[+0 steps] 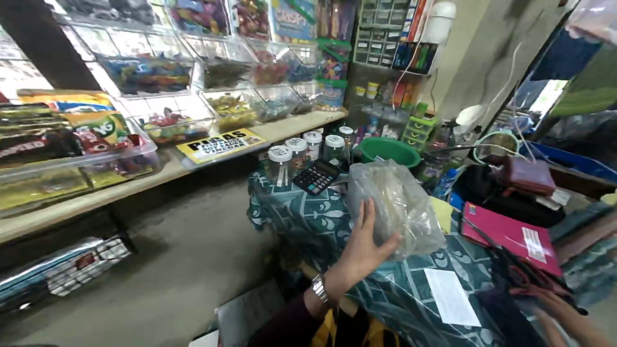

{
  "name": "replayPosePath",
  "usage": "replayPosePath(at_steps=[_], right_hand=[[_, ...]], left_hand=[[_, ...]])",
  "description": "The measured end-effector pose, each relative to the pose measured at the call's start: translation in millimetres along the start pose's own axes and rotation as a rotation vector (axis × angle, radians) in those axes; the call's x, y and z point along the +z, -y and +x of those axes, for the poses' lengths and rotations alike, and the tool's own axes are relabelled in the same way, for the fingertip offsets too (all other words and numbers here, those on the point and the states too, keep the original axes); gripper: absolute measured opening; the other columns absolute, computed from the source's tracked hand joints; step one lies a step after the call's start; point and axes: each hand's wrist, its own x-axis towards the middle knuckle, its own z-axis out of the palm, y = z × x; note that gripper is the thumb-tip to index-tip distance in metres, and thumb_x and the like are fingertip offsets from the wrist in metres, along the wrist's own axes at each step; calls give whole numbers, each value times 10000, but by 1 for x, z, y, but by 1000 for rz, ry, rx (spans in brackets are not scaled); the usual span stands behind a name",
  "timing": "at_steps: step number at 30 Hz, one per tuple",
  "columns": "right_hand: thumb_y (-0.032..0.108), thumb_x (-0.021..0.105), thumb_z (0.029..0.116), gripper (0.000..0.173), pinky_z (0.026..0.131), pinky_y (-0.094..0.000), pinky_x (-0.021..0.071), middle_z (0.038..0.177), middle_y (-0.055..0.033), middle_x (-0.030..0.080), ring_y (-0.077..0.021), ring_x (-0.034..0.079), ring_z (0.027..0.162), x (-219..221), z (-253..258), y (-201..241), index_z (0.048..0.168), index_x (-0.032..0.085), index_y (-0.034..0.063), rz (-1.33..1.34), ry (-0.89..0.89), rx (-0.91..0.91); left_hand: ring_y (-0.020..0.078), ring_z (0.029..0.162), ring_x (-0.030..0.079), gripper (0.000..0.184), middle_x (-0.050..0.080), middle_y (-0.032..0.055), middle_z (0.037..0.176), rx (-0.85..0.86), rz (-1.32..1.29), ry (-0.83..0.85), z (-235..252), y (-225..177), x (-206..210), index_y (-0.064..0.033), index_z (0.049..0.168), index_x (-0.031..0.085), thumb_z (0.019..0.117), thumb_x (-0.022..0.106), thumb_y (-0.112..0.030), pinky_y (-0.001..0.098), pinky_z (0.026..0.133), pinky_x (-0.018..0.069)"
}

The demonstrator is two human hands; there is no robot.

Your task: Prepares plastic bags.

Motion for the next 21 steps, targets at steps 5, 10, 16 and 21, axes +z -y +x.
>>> replayPosePath(at_steps=[5,10,16,21], right_hand=[[188,541,1006,309,819,-403,594,1022,-153,761,-273,733,906,77,82,136,1106,760,-5,110,-230,-341],[452,721,923,609,879,-676,491,1033,-345,674,-547,641,1031,101,121,202,1079,692,-136,-182,34,-108],[120,713,877,185,721,-637,508,810,-265,694,-471,697,820,91,144,201,822,722,-56,-301,-74,-278],[173,648,900,250,629,-605,505,775,-234,670,-437,681,752,91,149,179,800,697,-51,-177,-231,-229]], left_hand=[[254,1424,470,827,248,232,1650,-14,-140,40,15,24,-12,-21,1610,246,931,675,-217,359,1063,512],[275,1409,477,766,382,240,1580,40,-200,-78,11,43,-3,-12,1592,290,969,643,-286,405,1111,464],[346,1396,454,799,473,240,1499,83,-39,-299,7,42,3,7,1520,412,877,706,-365,520,1115,408],[383,1355,490,689,537,223,1441,131,54,-373,4,33,14,-28,1430,544,839,742,-318,594,1074,412]])
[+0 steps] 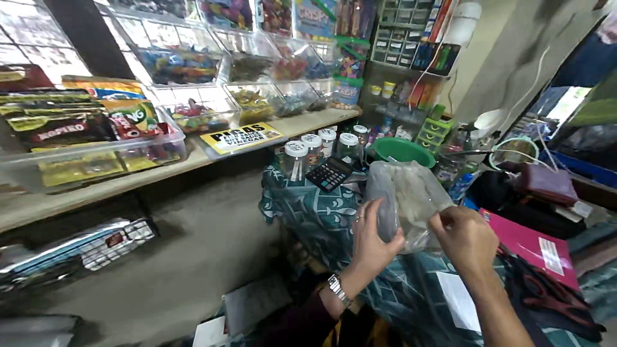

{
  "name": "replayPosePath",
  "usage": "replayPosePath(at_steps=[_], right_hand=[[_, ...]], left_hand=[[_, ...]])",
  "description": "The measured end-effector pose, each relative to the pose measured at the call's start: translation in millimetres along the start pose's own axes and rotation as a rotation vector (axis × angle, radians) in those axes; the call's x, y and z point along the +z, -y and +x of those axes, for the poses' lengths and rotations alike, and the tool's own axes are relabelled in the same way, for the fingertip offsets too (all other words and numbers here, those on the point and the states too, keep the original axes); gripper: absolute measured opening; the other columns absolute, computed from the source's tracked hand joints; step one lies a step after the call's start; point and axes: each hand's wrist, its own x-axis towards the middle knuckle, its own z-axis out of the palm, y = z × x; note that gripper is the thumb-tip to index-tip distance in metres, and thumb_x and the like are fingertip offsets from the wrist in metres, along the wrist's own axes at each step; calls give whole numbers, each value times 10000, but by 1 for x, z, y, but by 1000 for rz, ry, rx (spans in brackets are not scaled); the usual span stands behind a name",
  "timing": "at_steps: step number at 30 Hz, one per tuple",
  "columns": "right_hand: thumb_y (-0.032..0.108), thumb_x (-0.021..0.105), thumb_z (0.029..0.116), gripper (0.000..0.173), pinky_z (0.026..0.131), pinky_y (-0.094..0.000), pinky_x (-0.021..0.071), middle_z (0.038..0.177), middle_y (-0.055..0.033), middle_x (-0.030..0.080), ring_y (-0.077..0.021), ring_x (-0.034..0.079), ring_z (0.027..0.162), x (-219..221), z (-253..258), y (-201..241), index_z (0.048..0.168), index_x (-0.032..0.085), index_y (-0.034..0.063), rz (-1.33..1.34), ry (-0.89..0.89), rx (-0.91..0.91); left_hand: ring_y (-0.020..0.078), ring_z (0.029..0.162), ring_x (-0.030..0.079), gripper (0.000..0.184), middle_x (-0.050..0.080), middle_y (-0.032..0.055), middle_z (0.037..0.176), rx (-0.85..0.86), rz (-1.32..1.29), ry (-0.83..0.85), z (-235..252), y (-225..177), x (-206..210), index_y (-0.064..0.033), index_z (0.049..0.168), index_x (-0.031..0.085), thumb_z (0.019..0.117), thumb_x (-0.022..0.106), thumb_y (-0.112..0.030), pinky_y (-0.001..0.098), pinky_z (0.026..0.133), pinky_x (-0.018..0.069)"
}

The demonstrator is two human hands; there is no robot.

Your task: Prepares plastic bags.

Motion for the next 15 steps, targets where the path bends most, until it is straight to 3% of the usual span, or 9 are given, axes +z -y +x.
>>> replayPosePath(at_steps=[5,9,12,15], right_hand=[[219,570,960,318,688,-604,527,844,-235,694,-434,691,805,4,-7,-23,885,728,-47,55,-50,-16],[221,578,1015,325,787,-677,510,980,-298,705,-527,669,939,-4,-10,-78,1034,738,-61,43,-20,17],[248,636,1011,369,905,-685,481,1166,-335,657,-521,635,1068,-17,-7,-118,1182,676,-76,174,78,262],[248,505,1075,414,948,-595,491,1212,-330,646,-454,647,1088,-28,-14,-124,1277,615,-96,282,50,389]], left_hand=[[407,1313,518,475,576,230,1374,152,-17,6,-26,-22,20,-2,1339,611,898,668,-168,579,1046,438],[416,1397,436,449,599,186,1380,312,8,73,-40,-22,8,-27,1341,612,933,592,-213,619,1118,335],[413,1389,448,458,563,232,1410,157,-18,19,-19,-2,-10,6,1372,583,955,593,-184,601,1129,351],[382,1378,460,473,510,259,1445,-78,-93,69,18,15,-23,26,1431,510,1001,526,-168,539,1131,382]])
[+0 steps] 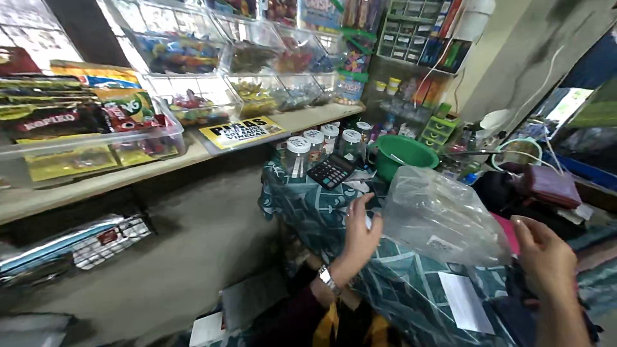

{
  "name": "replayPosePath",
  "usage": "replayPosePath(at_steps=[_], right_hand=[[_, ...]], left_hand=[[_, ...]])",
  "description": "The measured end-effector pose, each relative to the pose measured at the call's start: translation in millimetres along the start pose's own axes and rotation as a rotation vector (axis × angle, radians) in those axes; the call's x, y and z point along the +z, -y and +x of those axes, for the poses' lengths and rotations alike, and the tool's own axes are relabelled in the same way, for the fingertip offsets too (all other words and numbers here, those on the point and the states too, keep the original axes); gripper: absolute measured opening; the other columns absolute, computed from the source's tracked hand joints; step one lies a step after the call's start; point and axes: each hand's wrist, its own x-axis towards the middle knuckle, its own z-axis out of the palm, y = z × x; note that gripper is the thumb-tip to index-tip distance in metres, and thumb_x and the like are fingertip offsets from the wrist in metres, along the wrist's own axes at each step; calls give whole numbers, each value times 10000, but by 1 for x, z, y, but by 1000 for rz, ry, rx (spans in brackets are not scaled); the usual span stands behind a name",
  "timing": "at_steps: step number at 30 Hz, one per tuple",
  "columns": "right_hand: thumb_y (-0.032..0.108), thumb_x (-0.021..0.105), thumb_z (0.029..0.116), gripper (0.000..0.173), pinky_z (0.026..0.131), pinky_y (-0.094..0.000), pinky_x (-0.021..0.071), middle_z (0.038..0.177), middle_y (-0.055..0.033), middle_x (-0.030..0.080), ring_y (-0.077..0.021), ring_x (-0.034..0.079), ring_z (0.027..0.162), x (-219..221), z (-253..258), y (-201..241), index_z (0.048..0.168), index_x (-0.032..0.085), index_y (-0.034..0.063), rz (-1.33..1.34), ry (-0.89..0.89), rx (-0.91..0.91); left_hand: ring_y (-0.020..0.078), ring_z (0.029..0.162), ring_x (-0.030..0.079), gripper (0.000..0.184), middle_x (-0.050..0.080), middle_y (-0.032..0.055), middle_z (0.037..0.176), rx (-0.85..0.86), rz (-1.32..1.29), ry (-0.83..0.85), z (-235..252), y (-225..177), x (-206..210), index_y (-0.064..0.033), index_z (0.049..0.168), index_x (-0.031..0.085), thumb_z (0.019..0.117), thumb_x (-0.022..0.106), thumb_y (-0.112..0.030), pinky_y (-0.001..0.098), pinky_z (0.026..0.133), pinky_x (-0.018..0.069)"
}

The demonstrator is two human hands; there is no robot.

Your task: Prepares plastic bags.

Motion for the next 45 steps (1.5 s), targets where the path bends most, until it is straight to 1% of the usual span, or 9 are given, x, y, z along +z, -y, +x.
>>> replayPosePath(at_steps=[3,6,10,18,30,35,38,42,45], right_hand=[[269,448,1088,453,891,-569,525,1152,-331,654,-414,667,1003,-16,-25,-10,1272,601,-116,7,-21,23],[213,503,1068,388,833,-690,491,1026,-358,668,-505,664,920,-40,-58,-28,1177,648,-130,-184,68,95],[144,490,1062,337,891,-789,423,1101,-398,650,-606,621,1040,-54,-62,-66,1179,669,-117,-411,185,220],[243,497,1085,404,1041,-723,386,1287,-383,595,-577,536,1250,-30,-26,-118,1325,614,-60,-600,354,416],[215,662,1000,372,965,-762,410,1255,-436,562,-620,533,1197,-33,-12,-105,1171,674,-115,-642,496,315],[259,563,1062,431,957,-674,439,1113,-377,643,-509,619,1065,-64,7,-84,1128,660,-156,-454,672,407],[163,482,1085,337,822,-398,516,1031,-217,661,-215,611,862,-87,-7,-34,1188,623,-125,-226,574,511],[176,484,1020,258,800,-289,601,922,8,688,-72,685,826,-120,-22,-17,1144,615,-8,158,559,327],[207,592,957,238,736,-258,584,853,66,671,-21,657,753,-122,-32,7,1091,648,20,129,600,170]], left_hand=[[365,1373,470,418,524,249,1440,-5,-18,45,22,7,-5,8,1398,561,1024,496,-167,511,1132,386],[333,1331,506,370,544,240,1412,6,-52,108,37,7,-5,0,1361,593,1037,498,-153,464,1083,433],[321,1327,522,425,518,207,1461,-1,-94,231,72,4,3,-20,1442,515,1071,500,-227,487,1066,459],[287,1386,479,653,423,73,1591,-263,-379,535,108,42,46,-254,1579,378,1034,392,-614,537,1093,426],[284,1171,620,482,623,217,1272,-237,-297,244,55,2,21,-3,1400,513,1054,550,-336,477,1015,497],[319,1206,601,586,607,236,1299,-217,-132,234,34,-11,3,-21,1443,485,1003,624,-383,494,1036,480],[376,1287,538,629,576,233,1367,-106,25,214,39,-21,-10,-43,1483,467,972,668,-351,569,1080,419],[368,1268,515,265,605,166,1294,172,232,181,55,-39,-11,-103,1185,737,975,651,-241,605,1041,397],[384,1245,501,268,620,159,1229,257,360,261,60,-59,0,-109,1058,772,987,648,-336,601,1022,369]])
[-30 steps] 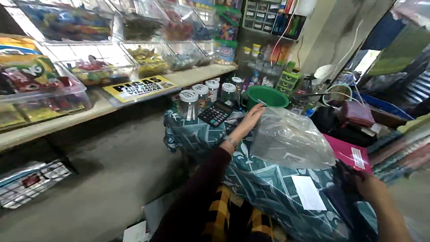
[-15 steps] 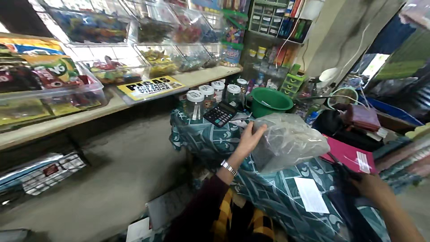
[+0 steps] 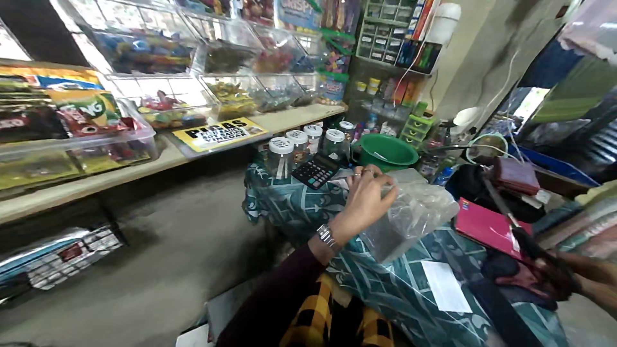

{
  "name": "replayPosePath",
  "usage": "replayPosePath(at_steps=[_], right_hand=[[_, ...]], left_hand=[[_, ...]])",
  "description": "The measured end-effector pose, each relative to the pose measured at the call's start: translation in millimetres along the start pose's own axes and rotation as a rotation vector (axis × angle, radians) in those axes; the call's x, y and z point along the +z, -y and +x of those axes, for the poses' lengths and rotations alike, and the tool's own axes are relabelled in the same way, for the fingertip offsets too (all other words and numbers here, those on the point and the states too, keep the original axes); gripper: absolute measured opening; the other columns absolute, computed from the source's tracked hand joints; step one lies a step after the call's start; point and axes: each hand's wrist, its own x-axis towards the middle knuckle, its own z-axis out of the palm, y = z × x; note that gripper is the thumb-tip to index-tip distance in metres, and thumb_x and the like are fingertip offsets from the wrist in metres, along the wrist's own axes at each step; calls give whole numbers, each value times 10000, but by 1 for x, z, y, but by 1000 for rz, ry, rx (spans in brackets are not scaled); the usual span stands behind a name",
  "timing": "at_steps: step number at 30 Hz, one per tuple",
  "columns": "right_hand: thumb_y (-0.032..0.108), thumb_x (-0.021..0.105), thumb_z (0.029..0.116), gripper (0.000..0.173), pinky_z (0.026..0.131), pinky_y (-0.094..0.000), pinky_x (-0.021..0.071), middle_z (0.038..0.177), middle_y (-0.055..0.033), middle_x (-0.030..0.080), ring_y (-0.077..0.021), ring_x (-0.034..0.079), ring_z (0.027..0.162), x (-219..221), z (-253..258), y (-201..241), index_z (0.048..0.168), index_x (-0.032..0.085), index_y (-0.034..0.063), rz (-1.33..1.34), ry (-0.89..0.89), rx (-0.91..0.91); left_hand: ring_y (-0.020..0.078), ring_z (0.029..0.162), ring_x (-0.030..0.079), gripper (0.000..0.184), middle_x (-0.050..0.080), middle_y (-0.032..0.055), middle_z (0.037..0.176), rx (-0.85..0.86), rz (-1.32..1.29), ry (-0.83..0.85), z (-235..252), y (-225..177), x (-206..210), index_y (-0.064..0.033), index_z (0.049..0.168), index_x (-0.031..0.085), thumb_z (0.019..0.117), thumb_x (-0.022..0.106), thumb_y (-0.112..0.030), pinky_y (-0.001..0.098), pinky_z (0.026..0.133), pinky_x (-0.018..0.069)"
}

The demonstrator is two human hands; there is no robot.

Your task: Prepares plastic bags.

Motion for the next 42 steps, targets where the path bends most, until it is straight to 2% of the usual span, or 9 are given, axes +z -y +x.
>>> replayPosePath(at_steps=[4,8,15,19,21,23,30,36,42], right_hand=[[108,736,907,333,804,-408,594,968,-137,717,-197,703,835,26,-9,41,1180,641,-57,-213,62,-12],[307,753,913,522,838,-474,574,1024,-180,700,-268,699,900,22,-3,57,1267,594,-42,-351,203,7],[413,731,941,541,746,-498,546,894,-184,658,-297,652,795,-4,40,66,1192,612,-52,-679,456,48],[288,588,1045,391,799,-418,480,930,-205,621,-254,580,831,12,42,139,1140,624,-90,-742,579,263],[394,588,1033,472,753,-386,492,890,-167,634,-213,585,791,3,56,125,1126,641,-66,-633,663,163],[606,592,951,530,652,-233,546,813,28,664,-49,645,713,-5,76,83,1070,650,93,-437,724,26],[871,624,724,793,695,-202,563,901,69,671,-51,670,788,24,71,66,1105,628,176,-4,746,113],[849,656,719,770,624,-180,536,879,62,674,-42,658,739,31,61,64,1084,629,172,12,684,122],[730,711,779,691,739,-236,576,973,27,677,-91,673,836,55,47,13,1158,623,158,363,628,-23]], left_hand=[[413,1224,530,590,648,210,1156,-12,173,275,4,-28,4,-23,1088,698,958,605,-590,630,1050,332],[417,1315,474,589,614,228,1257,-62,201,486,3,-34,0,2,1166,646,997,567,-556,637,1092,295],[410,1288,484,529,619,208,1229,-49,184,401,-9,-26,4,-21,1129,665,1013,551,-524,617,1057,327],[391,1235,519,496,640,195,1148,-64,106,281,-18,-21,9,-19,1051,680,982,611,-506,590,1062,330],[386,1197,536,487,646,187,1111,-54,75,212,-22,-17,14,-19,1031,681,968,630,-499,576,1046,345],[390,1193,537,481,652,185,1106,-49,44,156,-25,-13,19,-22,1014,681,956,646,-498,563,1042,359],[388,1148,562,457,657,196,1077,-35,-66,111,-24,-10,22,8,984,688,920,711,-444,552,1035,389],[365,1110,574,453,656,177,1039,-35,-80,91,-24,-8,22,-1,958,679,894,742,-445,539,1016,397],[387,1159,561,481,663,187,1080,-19,-78,48,-28,-10,26,-5,964,680,888,734,-477,551,1027,402]])
